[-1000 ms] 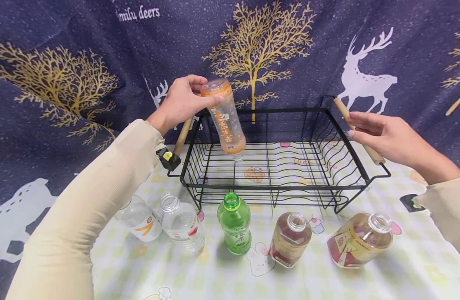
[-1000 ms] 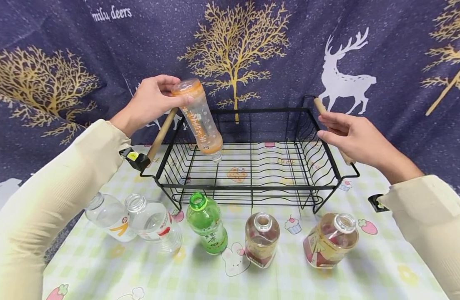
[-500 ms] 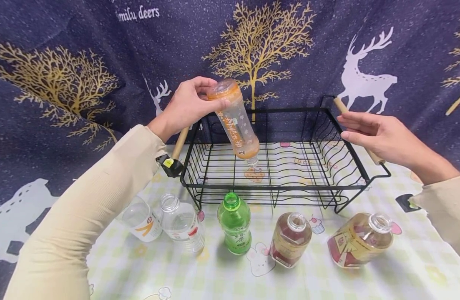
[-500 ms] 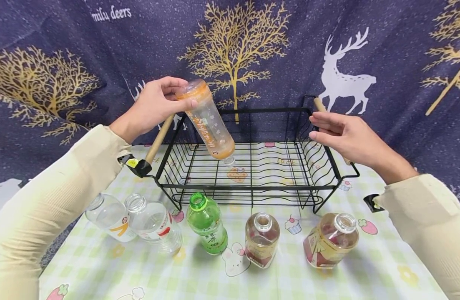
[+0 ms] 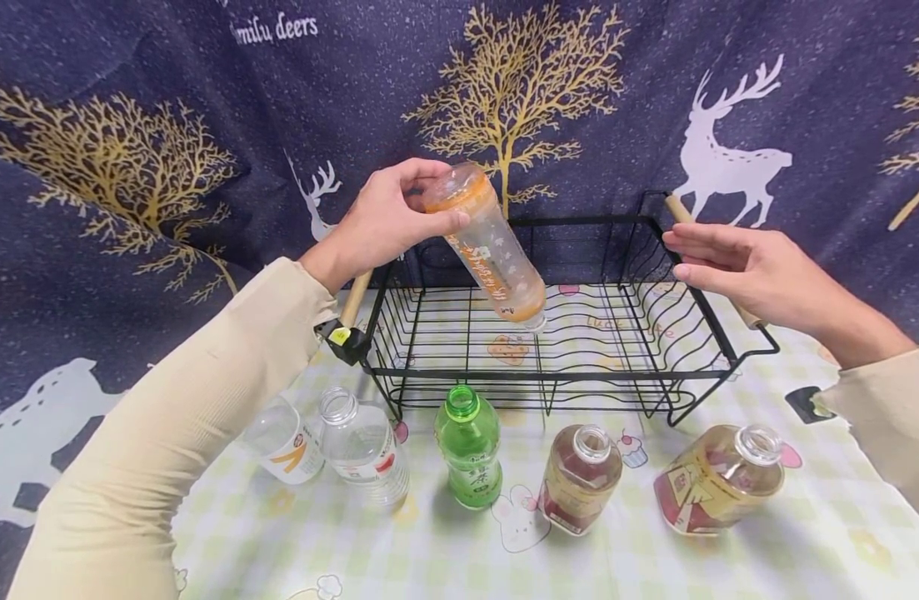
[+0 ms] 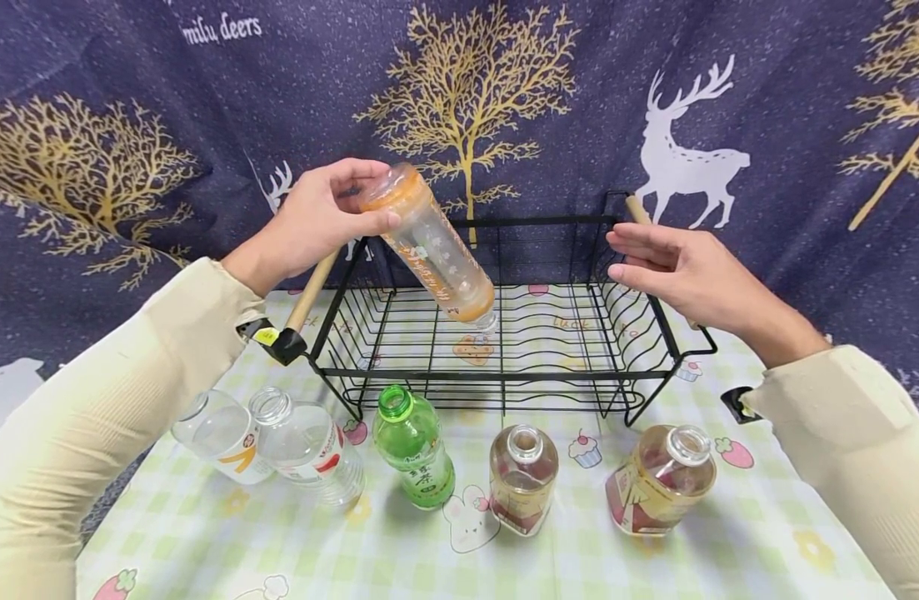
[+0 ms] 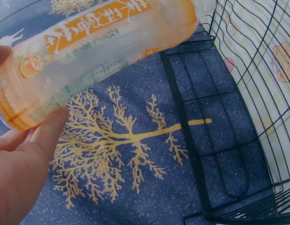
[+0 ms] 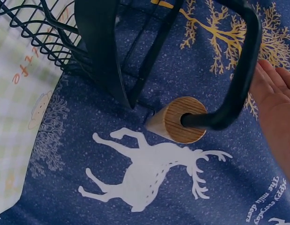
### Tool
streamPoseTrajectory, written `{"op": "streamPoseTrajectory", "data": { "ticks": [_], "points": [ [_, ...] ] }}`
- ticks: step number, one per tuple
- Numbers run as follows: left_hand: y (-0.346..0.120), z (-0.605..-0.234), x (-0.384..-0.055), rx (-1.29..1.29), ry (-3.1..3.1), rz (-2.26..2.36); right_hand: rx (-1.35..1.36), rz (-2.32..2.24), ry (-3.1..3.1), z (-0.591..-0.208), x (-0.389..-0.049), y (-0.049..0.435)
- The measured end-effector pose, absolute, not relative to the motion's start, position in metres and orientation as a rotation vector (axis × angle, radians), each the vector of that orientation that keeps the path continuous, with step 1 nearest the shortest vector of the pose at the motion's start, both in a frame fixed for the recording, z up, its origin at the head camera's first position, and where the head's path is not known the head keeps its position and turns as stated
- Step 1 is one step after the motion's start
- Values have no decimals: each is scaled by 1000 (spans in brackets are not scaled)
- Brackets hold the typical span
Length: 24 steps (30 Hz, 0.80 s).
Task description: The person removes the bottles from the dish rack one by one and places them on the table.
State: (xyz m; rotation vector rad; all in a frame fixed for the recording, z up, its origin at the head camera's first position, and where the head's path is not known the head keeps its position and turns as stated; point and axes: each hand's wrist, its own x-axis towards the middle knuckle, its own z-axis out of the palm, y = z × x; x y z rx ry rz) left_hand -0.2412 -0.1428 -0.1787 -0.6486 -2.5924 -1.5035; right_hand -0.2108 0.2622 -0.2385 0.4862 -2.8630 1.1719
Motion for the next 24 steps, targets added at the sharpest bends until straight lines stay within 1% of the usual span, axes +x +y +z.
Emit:
{"op": "streamPoseTrajectory", "data": {
  "ticks": [8, 21, 24],
  "points": [
    [-146, -184, -238, -735, -2496, -1583, 505, 1239, -2819, -240, -209, 263],
    [-149, -188, -233, -756, -2506, -1634, 500, 1223, -2818, -240, -207, 264],
    [-149, -190, -233, -800, -2471, -1652, 501, 1214, -2818, -240, -207, 265]
  ]
}}
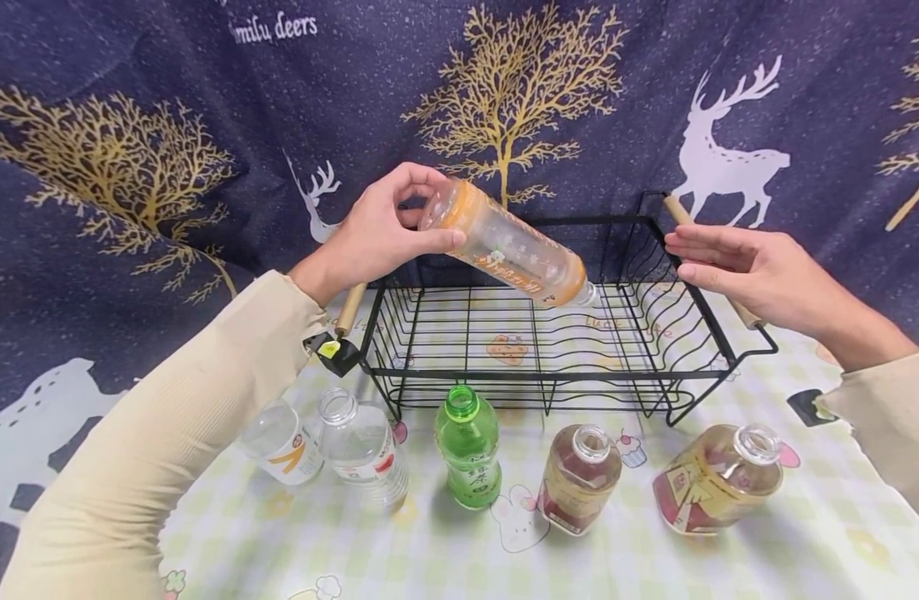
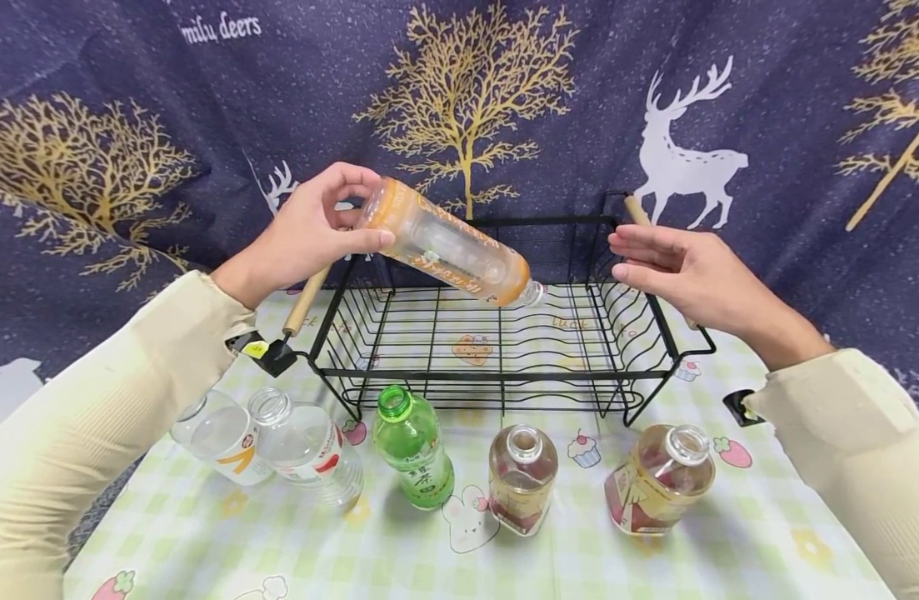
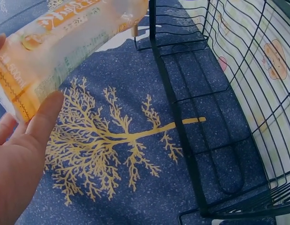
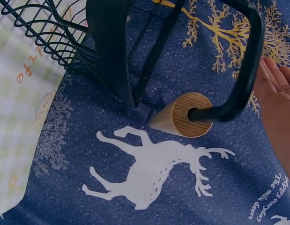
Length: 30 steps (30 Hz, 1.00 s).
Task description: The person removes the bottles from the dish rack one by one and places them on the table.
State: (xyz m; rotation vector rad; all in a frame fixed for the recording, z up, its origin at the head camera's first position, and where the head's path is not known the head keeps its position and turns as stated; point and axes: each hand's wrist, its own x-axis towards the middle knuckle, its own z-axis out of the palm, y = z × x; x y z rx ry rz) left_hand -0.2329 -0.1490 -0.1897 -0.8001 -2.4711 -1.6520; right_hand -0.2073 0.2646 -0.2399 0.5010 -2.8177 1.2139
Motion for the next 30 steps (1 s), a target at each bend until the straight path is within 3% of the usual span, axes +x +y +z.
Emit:
{"op": "streamPoseTrajectory", "data": {
  "ticks": [12, 30],
  "points": [
    [-156, -194, -231, -869, -2375, -1790, 527, 1245, -2776, -238, -208, 259],
    [-156, -202, -229, -947, -2409, -1833, 804, 1612, -2424, -236, -204, 248]
  ]
}}
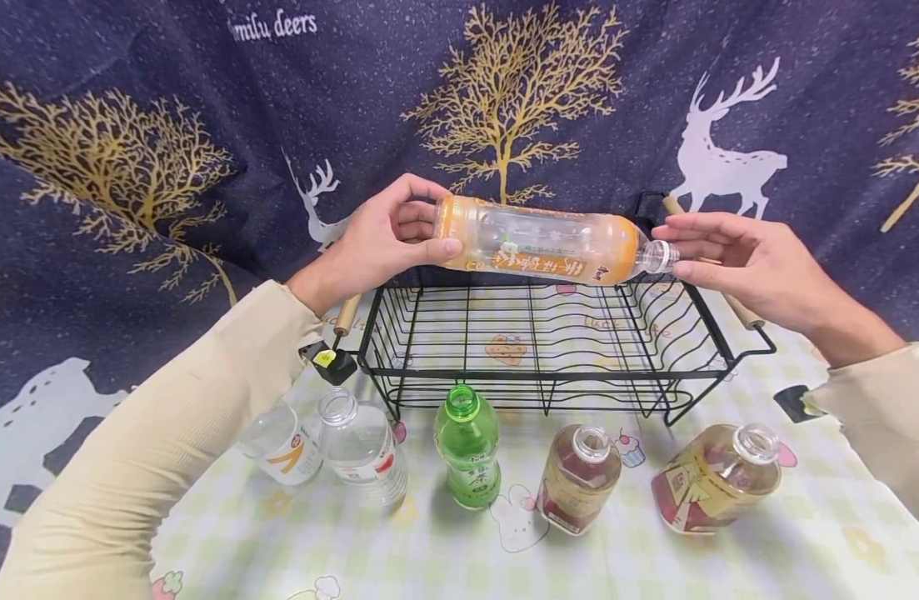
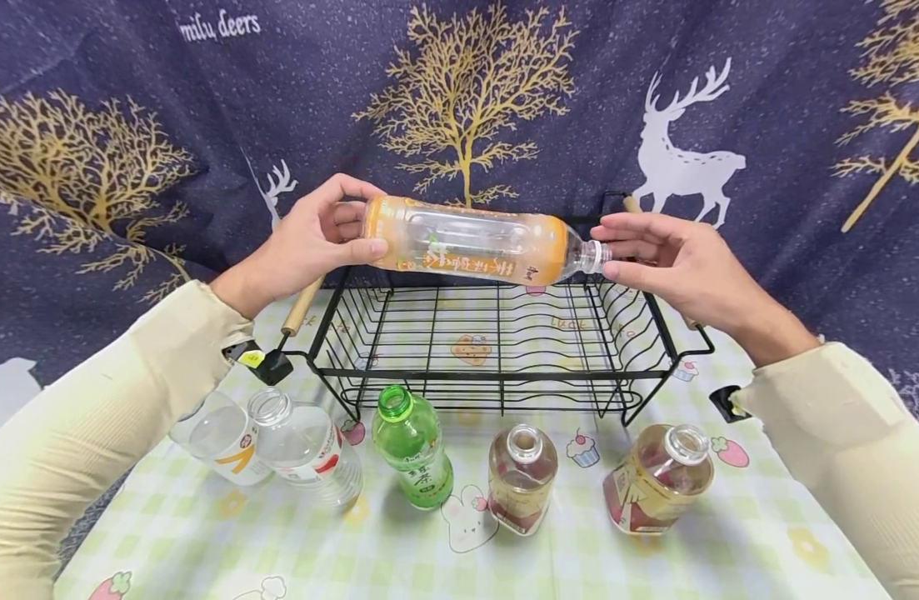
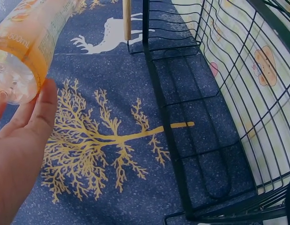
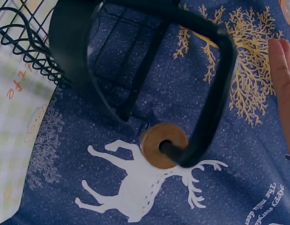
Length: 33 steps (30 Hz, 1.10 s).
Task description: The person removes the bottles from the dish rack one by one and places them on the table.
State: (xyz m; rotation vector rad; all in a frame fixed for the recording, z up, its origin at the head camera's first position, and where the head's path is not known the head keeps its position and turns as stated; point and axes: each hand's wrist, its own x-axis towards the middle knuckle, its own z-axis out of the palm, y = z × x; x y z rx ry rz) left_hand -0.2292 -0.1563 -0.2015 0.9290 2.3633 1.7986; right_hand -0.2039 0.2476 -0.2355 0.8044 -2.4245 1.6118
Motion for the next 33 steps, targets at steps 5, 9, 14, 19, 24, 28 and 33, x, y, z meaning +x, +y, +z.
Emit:
{"op": "streamPoseTrajectory", "data": {
  "ticks": [5, 9, 14, 19, 24, 28, 33],
  "points": [
    [-154, -201, -228, 914, 2355, 1815, 870, 1762, -2325, -236, -202, 243],
    [-154, -199, -226, 899, 2349, 1797, 974, 1958, -2179, -236, -202, 240],
    [-156, -199, -227, 891, 2319, 1750, 1013, 2048, -2073, -235, -201, 236],
    [-155, -199, -227, 887, 2290, 1706, 931, 1993, -2075, -233, -198, 235],
    [-155, -198, -227, 863, 2340, 1631, 869, 1933, -2096, -233, -196, 237],
    [-157, -198, -229, 843, 2357, 1630, 884, 1941, -2067, -233, -195, 241],
    [-164, -195, -231, 824, 2407, 1624, 882, 1926, -2045, -234, -194, 250]
  ]
}}
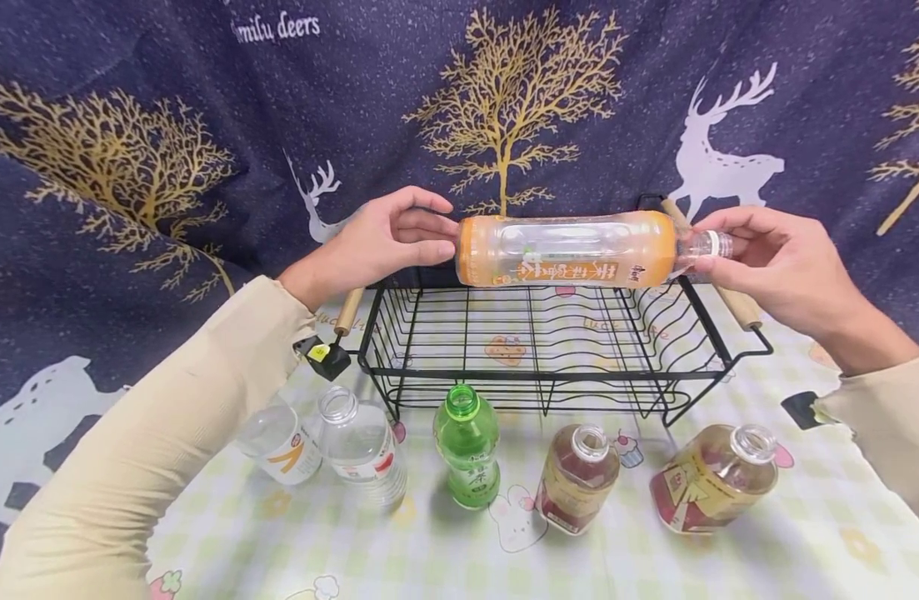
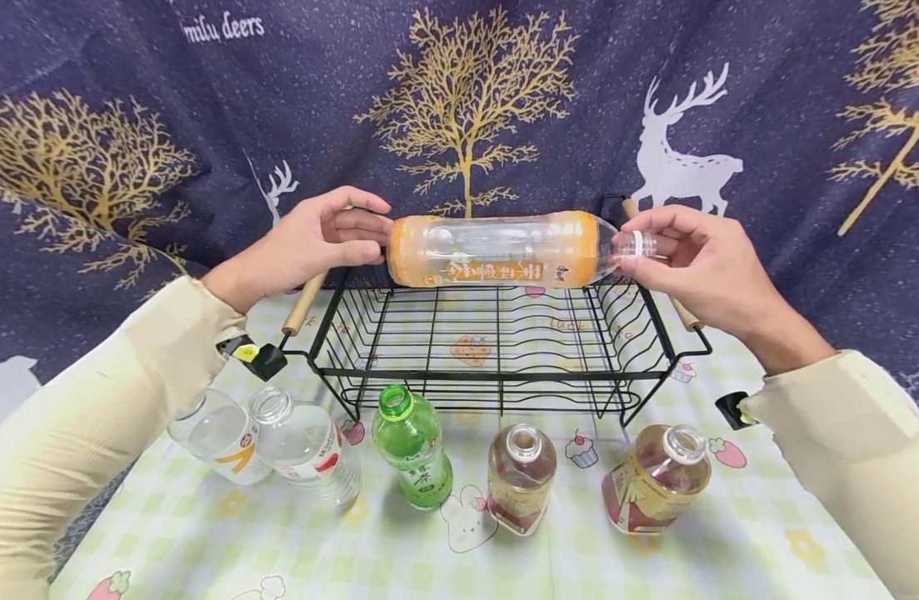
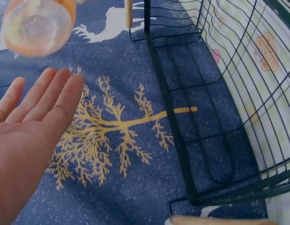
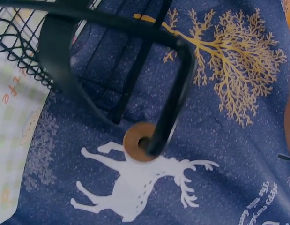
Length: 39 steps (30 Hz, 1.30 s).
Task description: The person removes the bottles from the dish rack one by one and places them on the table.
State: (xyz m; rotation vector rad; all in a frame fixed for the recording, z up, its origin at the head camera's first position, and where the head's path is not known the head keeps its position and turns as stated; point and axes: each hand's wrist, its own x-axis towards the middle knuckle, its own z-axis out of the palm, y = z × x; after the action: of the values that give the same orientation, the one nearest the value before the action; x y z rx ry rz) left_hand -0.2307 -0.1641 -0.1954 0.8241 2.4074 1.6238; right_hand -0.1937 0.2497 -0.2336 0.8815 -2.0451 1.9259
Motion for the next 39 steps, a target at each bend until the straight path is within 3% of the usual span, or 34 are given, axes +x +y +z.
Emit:
{"op": "streamPoseTrajectory", "data": {
  "ticks": [19, 31, 39],
  "points": [
    [-194, -199, -241, 605, 2669, 1372, 654, 1926, -1975, -237, -181, 280],
    [-214, -209, -246, 338, 2738, 1107, 906, 1981, -1822, -234, -179, 299],
    [-224, -222, -247, 324, 2730, 1116, 1014, 2054, -1629, -233, -184, 313]
  ]
}}
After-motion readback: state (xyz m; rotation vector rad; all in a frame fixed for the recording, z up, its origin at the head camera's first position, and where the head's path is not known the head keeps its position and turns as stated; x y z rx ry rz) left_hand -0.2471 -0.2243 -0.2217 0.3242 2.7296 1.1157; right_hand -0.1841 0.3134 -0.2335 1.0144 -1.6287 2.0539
